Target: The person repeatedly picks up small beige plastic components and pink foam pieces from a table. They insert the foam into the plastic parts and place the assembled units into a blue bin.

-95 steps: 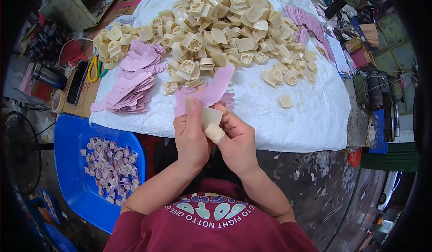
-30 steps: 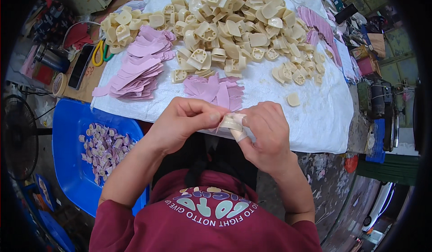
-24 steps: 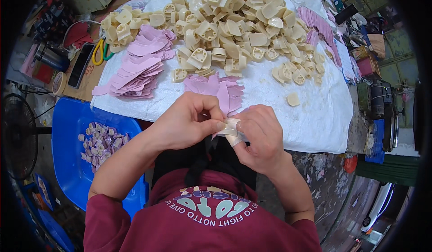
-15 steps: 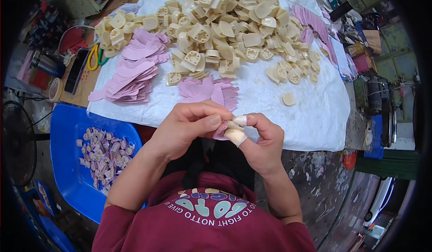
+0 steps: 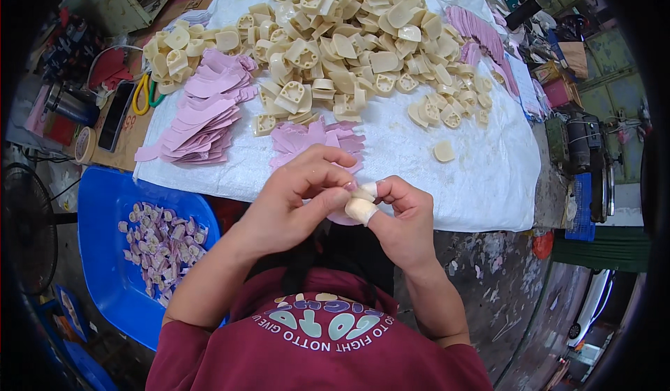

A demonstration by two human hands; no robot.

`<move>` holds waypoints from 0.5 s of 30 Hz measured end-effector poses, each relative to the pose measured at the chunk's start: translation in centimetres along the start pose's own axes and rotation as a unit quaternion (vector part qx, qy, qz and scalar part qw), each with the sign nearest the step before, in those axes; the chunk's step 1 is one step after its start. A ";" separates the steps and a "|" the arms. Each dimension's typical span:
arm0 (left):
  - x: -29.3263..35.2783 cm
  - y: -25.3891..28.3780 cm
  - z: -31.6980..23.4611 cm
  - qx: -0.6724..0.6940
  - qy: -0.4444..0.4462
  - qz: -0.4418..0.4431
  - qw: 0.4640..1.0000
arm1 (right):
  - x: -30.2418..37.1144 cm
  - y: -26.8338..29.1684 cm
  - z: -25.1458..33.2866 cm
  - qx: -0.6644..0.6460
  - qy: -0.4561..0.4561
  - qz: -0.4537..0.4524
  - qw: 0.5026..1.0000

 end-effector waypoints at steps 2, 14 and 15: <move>-0.3 0.7 -0.8 0.010 0.019 0.033 0.999 | 0.1 0.0 0.3 0.020 0.010 0.013 1.000; 1.6 -0.9 0.9 0.077 -0.053 -0.060 0.994 | -0.5 1.5 1.6 0.275 0.330 0.082 0.899; 1.8 -0.5 0.7 0.048 -0.078 -0.086 0.992 | -0.4 1.4 1.8 0.201 0.297 0.014 0.933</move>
Point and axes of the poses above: each hand's wrist, its own x-axis away from the middle knuckle, its own y-axis out of the back of the hand, z = x × y, the point moved 1 cm from there along -x, towards the middle knuckle, and after that the axes turned 7 degrees about -x, right-handed, at the moved point
